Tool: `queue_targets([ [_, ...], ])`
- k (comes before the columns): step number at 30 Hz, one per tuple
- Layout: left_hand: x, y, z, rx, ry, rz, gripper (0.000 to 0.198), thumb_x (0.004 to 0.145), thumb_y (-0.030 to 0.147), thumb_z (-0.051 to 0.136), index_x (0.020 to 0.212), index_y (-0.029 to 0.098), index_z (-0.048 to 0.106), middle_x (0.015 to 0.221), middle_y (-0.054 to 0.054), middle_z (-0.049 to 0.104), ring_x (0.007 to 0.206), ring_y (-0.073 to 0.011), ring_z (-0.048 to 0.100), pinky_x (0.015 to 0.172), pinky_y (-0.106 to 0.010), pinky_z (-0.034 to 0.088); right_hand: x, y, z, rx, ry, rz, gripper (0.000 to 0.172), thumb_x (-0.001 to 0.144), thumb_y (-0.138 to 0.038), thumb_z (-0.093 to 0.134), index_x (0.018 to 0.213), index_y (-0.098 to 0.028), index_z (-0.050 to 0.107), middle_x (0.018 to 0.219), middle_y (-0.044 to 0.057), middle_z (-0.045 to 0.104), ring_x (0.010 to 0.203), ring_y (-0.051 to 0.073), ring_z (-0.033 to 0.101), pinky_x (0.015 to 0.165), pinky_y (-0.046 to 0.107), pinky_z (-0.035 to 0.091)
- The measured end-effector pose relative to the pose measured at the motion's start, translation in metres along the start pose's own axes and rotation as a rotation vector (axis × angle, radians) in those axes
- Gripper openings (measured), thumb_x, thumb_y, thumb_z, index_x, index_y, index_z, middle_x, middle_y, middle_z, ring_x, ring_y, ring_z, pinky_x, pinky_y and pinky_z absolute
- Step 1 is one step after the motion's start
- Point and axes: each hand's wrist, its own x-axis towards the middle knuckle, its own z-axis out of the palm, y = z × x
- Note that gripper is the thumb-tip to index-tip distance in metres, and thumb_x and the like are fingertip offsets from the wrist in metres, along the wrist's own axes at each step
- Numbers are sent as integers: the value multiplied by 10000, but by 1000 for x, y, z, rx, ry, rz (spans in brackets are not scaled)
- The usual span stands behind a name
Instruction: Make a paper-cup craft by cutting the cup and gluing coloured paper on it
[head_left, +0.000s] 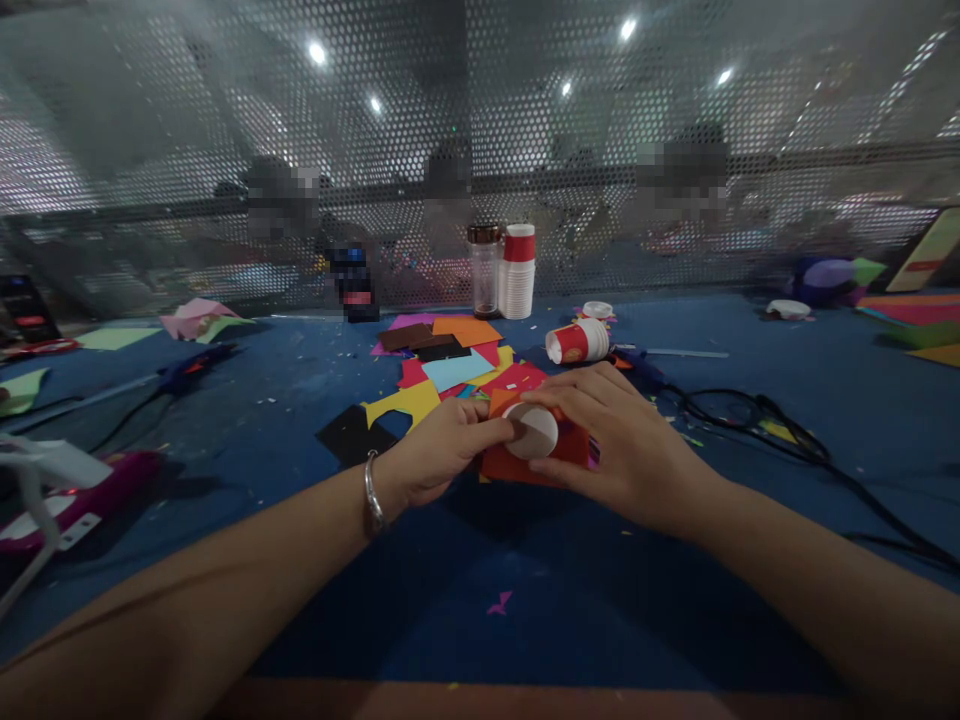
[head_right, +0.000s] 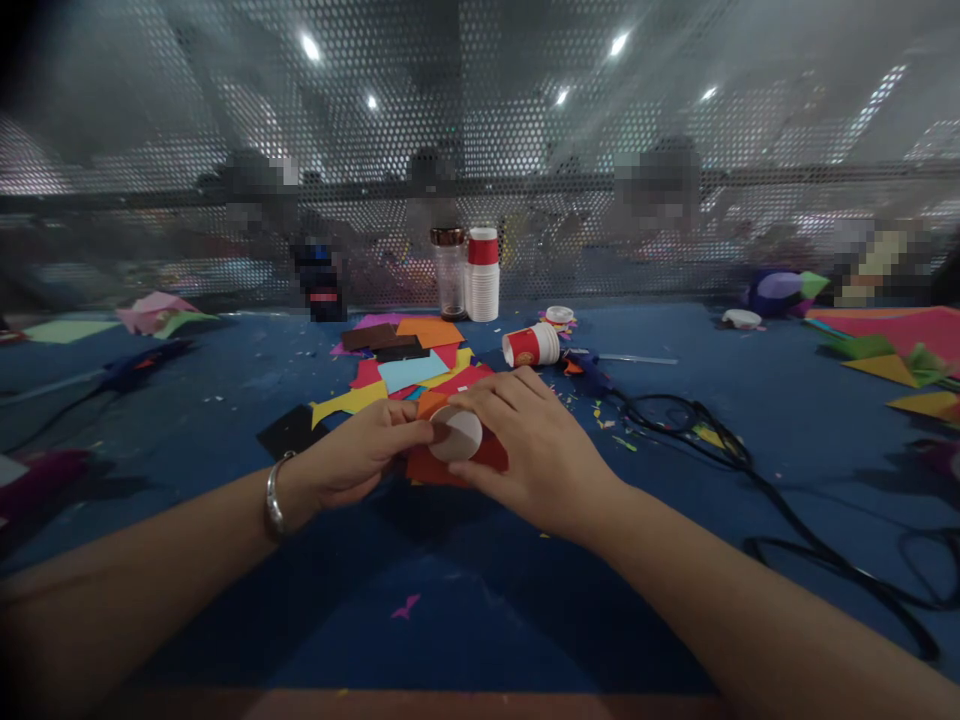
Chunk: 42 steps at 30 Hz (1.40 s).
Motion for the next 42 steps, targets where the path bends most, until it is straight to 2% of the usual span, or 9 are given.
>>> queue_targets([
  [7, 1, -1, 0, -51, -50, 9, 133, 711, 241, 756, 687, 138, 675, 603, 12, 625, 530, -81, 519, 530, -218, 381, 0, 1, 0, 16, 16, -6, 411, 813, -276, 729, 1183, -141, 613, 1122, 135, 652, 1081, 300, 566, 957, 480, 444],
  [14, 0, 2, 3, -153, -108, -7, 171, 689, 253, 793, 787, 144, 705, 746, -20, 683, 673, -122, 593, 654, -251, 442, -1, 1, 0, 32, -12, 6, 380, 839, -291, 702, 1181, -151, 613, 1125, 125, 654, 1069, 285, 567, 954, 467, 446],
  [18, 2, 5, 5, -240, 21, -83, 184, 815, 335, 698, 821, 152, 706, 786, -30, 682, 693, -133, 589, 660, -260, 445, -1, 1, -1, 29, -31, 37, 400, 856, -322, 686, 1206, -146, 606, 1128, 134, 655, 1045, 286, 570, 927, 472, 463],
  [22, 3, 8, 7, -297, 121, -193, 208, 924, 290, 563, 854, 157, 707, 774, -25, 685, 648, -124, 588, 636, -258, 452, -1, 1, -1, 31, -47, 49, 411, 859, -335, 679, 1222, -156, 607, 1131, 138, 659, 1036, 292, 572, 925, 492, 465],
  [25, 2, 9, 8, -313, 66, -201, 246, 961, 302, 512, 877, 167, 700, 828, -33, 701, 669, -136, 611, 655, -284, 487, -1, 0, -1, 43, -48, 62, 389, 859, -339, 673, 1212, -185, 623, 1130, 131, 665, 1033, 297, 577, 914, 502, 470],
  [28, 2, 8, 7, -323, 18, -195, 284, 970, 390, 507, 901, 179, 684, 866, -34, 707, 714, -148, 626, 695, -309, 512, -1, 1, -1, 47, -55, 63, 390, 857, -349, 677, 1212, -196, 629, 1140, 124, 665, 1035, 295, 579, 918, 500, 468],
  [34, 1, 7, 5, -293, -121, -218, 494, 947, 570, 461, 830, 147, 690, 756, -36, 680, 677, -139, 600, 748, -294, 503, -1, 1, -2, 32, -57, 46, 402, 860, -364, 681, 1197, -153, 621, 1127, 138, 664, 1018, 294, 575, 911, 490, 475],
  [37, 0, 7, 4, -284, -161, -197, 456, 925, 563, 508, 885, 160, 718, 799, -40, 702, 708, -147, 610, 746, -285, 494, 0, 1, -2, 30, -52, 33, 386, 861, -362, 684, 1171, -138, 625, 1111, 146, 666, 1003, 297, 577, 907, 494, 477],
  [42, -1, 5, 4, -261, -120, -185, 358, 890, 505, 600, 932, 173, 727, 840, -38, 706, 752, -154, 608, 767, -300, 498, -1, 1, -2, 51, -49, 33, 367, 864, -357, 682, 1171, -165, 619, 1112, 136, 669, 1010, 298, 584, 891, 485, 488],
])
